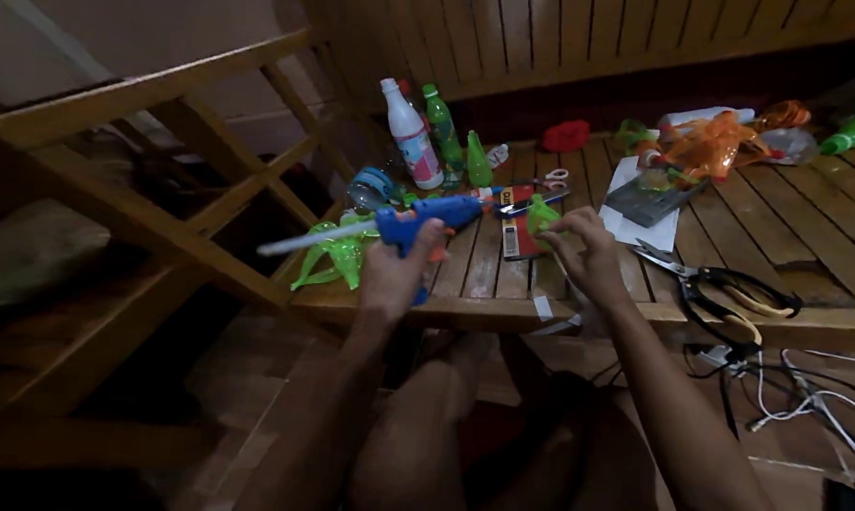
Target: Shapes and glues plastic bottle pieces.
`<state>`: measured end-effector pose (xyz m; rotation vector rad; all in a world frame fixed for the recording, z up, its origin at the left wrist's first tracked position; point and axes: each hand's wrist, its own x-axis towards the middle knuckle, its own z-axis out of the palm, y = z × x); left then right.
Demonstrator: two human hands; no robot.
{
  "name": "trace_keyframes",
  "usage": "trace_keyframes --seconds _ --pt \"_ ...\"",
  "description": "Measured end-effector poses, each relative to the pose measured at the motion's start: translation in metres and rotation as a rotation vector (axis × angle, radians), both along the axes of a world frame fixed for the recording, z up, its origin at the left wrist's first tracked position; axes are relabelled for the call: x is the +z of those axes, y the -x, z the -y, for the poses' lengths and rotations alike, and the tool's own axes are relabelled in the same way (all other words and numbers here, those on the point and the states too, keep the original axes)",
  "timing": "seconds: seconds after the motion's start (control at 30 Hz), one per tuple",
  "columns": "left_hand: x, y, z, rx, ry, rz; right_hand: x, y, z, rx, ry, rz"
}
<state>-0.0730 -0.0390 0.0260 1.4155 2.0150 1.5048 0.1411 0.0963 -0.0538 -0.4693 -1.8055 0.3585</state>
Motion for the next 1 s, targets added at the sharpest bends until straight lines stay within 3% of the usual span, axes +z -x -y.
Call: trace_keyframes --seconds 0.17,0.3,0.37,0.47,0.57,0.67,0.73,1.0 --pt "-0.028 0.049 -0.024 -0.047 0.325 0.489 0.004 -0.003 0.001 0.048 0.158 -0.001" --pt "-0.042 0.034 -0.035 -0.056 0.334 0.578 0.004 -0.002 0.000 0.070 0.244 -0.044" --pt "-0.042 0.038 -0.037 -0.075 0.391 0.357 0.003 -0.002 0.000 0.080 0.289 -0.060" --pt "-0.024 0.044 -0.024 0.017 0.416 -0.283 0.005 -0.004 0.001 0.085 0.333 -0.066" --pt "0.003 0.023 -0.007 0.005 0.237 -0.550 0.006 -0.003 0.001 0.077 0.316 -0.058" --pt "0.008 -0.012 -0.022 -0.336 -0.077 -0.566 0.005 -0.002 0.000 0.083 0.269 -0.061" --pt "0.010 -0.037 -0.041 -0.482 -0.148 -0.541 0.004 -0.002 0.000 0.075 0.236 -0.058" --pt "0.000 -0.053 -0.058 -0.544 -0.101 -0.490 -0.003 -0.001 -0.003 0.046 0.146 -0.057"
